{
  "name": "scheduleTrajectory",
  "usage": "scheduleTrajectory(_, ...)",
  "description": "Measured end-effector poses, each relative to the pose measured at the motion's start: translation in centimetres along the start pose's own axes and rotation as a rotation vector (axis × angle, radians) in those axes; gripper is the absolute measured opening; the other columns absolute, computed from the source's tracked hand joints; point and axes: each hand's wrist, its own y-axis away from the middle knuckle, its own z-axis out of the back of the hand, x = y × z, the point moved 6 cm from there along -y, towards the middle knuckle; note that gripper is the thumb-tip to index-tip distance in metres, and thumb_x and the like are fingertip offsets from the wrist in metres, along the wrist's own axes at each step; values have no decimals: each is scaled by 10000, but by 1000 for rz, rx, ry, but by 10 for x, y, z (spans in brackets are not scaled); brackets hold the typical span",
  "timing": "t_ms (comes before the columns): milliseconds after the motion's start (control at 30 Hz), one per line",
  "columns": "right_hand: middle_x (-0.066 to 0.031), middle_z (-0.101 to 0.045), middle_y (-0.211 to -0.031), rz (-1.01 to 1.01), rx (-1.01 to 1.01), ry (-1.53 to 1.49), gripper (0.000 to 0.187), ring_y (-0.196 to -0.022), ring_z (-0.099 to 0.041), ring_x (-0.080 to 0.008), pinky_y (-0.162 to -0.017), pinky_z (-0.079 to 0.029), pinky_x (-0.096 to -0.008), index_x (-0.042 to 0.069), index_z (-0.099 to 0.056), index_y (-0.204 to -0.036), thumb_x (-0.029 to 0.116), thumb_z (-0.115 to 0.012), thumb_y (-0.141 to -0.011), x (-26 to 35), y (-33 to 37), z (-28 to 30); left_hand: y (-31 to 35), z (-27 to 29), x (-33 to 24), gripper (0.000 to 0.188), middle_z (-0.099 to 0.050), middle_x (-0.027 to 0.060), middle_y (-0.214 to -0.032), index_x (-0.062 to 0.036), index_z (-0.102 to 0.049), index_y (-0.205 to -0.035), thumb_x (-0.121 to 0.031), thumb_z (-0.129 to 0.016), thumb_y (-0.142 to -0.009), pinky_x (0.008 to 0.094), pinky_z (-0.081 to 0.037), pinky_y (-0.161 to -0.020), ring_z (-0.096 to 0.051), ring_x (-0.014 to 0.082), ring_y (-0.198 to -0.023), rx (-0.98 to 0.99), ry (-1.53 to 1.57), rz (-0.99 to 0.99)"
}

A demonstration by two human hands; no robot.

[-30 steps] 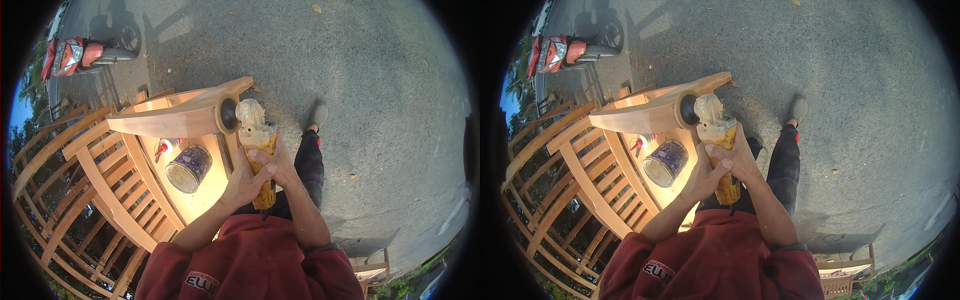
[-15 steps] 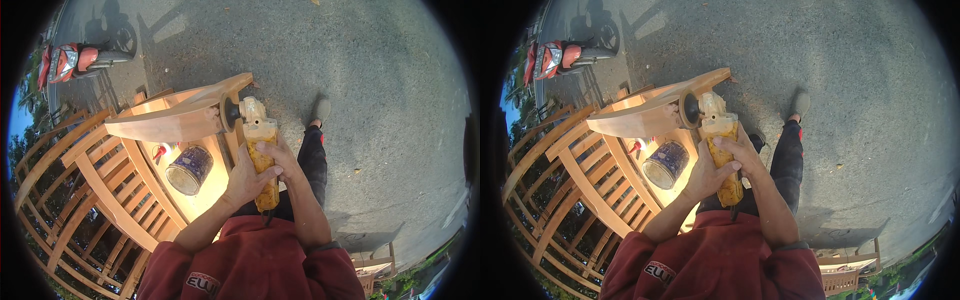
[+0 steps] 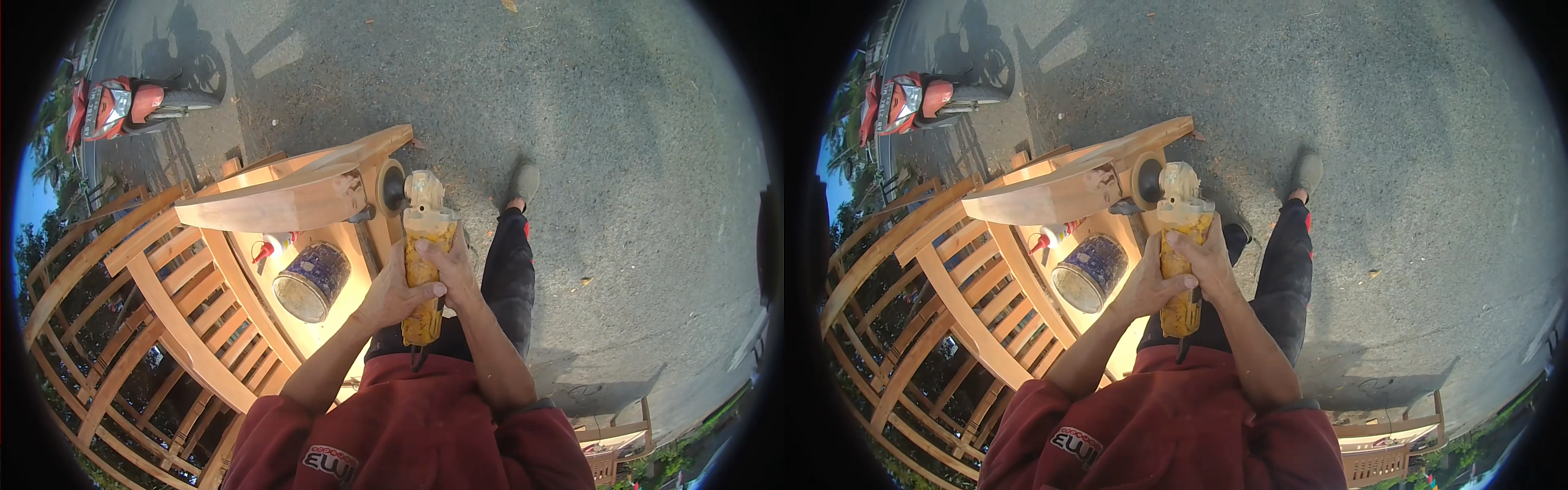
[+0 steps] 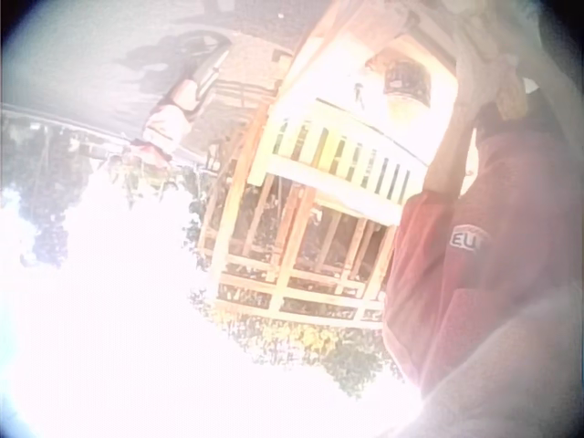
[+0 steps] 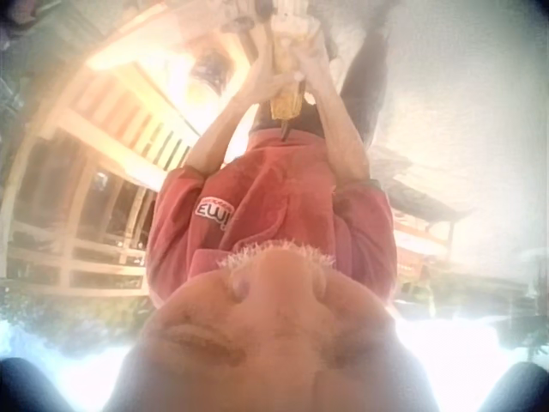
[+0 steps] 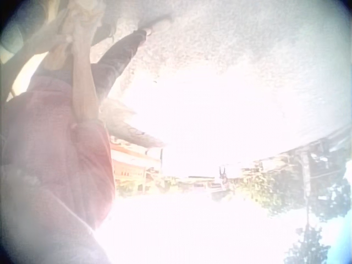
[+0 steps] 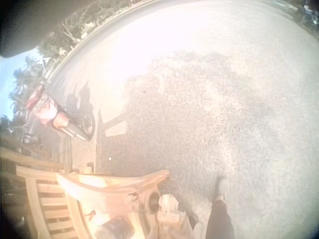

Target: The person applies glue to a wooden dowel, inserts it into a wooden bench, and saws off the excess wood with a hand saw. They hammer the joint, apply glue from a bottle to the bench arm, and sand the wooden surface with a power sander.

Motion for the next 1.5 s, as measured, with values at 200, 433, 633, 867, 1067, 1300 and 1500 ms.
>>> scheduleTrajectory(200,-182,-575,-1320,127,77,702,894,-1232,-596,-284,-1031,-495,-397,-10,-301,-1453,241,-842,-786,64,70,-51,60,-18,-3,1168,-505,183,-1385,46,-240,-1479,-711,-753,-753,433,-448,-1069,-528,315,-1292,-126,290,-281)
scheduleTrajectory(433,-207,-539,-1367,-12,147,664,972,-1284,-569,-309,-1068,-472,-410,-8,-244,-1486,220,-851,-762,49,64,-59,66,-8,5,1294,-466,176,-1446,45,-200,-1513,-839,-635,-675,429,-427,-1100,-489,316,-1345,-197,88,-200)
scheduleTrajectory(633,-234,-587,-1338,160,105,498,958,-1235,-618,-369,-1034,-504,-436,9,-245,-1487,279,-829,-778,31,51,-39,49,-13,-6,1257,-501,208,-1406,60,-203,-1490,-831,-624,-709,445,-445,-1077,-521,351,-1322,-323,165,-280)
scheduleTrajectory(867,-173,-561,-1323,67,115,319,882,-1245,-569,-257,-1061,-465,-388,-18,-295,-1446,202,-831,-781,18,41,-25,46,-14,-5,1109,-544,245,-1325,60,-276,-1413,-755,-664,-769,463,-507,-962,-608,387,-1198,-303,21,-191)
scheduleTrajectory(1067,-143,-553,-1305,-22,117,103,850,-1211,-555,-219,-1050,-458,-364,-18,-322,-1433,179,-828,-779,8,32,-16,43,-14,6,878,-562,262,-1281,53,-303,-1390,-503,-747,-875,478,-520,-924,-622,439,-1150,-253,-96,-58)
scheduleTrajectory(1300,-129,-550,-1305,-63,123,-22,823,-1206,-550,-209,-1041,-457,-365,-6,-349,-1436,179,-818,-785,0,20,-9,33,-14,2,804,-593,283,-1196,68,-312,-1327,-464,-729,-892,466,-533,-884,-653,416,-1069,-274,-164,20)
scheduleTrajectory(1500,-131,-546,-1321,-88,152,-110,814,-1225,-541,-215,-1059,-441,-371,1,-360,-1451,160,-804,-788,-6,12,-4,26,-14,-2,797,-600,276,-1209,62,-311,-1363,-384,-757,-875,473,-535,-896,-651,423,-1088,-271,-182,85)
